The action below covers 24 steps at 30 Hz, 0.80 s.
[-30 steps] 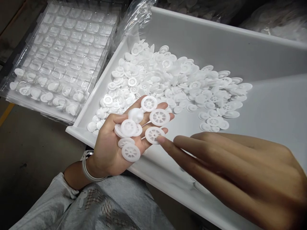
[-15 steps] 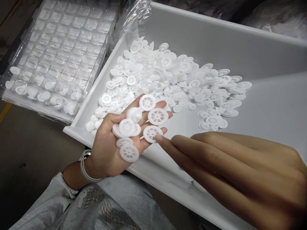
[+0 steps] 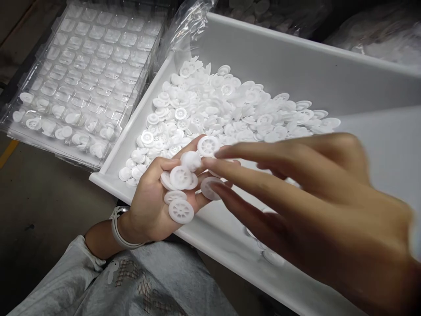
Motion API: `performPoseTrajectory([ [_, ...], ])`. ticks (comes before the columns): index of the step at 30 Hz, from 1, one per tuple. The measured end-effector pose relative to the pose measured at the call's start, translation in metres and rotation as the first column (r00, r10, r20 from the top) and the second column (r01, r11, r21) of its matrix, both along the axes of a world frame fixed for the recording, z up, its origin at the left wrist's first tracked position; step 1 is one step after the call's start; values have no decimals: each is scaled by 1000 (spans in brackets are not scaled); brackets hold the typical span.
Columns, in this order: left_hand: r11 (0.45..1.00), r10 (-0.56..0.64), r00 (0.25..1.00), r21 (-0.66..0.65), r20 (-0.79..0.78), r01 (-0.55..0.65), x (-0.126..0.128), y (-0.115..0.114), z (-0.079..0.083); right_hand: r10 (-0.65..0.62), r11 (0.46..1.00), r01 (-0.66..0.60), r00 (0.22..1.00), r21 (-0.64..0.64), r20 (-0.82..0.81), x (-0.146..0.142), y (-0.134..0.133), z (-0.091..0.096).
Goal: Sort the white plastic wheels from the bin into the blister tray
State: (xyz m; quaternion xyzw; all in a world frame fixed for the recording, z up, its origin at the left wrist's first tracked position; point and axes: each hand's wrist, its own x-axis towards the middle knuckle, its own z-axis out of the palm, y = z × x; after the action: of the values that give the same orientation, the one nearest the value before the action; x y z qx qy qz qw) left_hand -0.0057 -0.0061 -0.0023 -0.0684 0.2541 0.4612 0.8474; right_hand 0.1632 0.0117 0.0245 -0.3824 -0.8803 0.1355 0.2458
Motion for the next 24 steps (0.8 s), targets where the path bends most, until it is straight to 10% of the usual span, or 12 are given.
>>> performPoseTrajectory([
  [6, 999, 39, 999, -14, 27, -39, 3, 3, 1, 155, 971, -175, 980, 163, 128, -18, 17, -5],
  [24, 997, -37, 996, 67, 76, 32, -4, -1, 0, -63, 959, 99, 988, 267, -141, 10, 7, -18],
])
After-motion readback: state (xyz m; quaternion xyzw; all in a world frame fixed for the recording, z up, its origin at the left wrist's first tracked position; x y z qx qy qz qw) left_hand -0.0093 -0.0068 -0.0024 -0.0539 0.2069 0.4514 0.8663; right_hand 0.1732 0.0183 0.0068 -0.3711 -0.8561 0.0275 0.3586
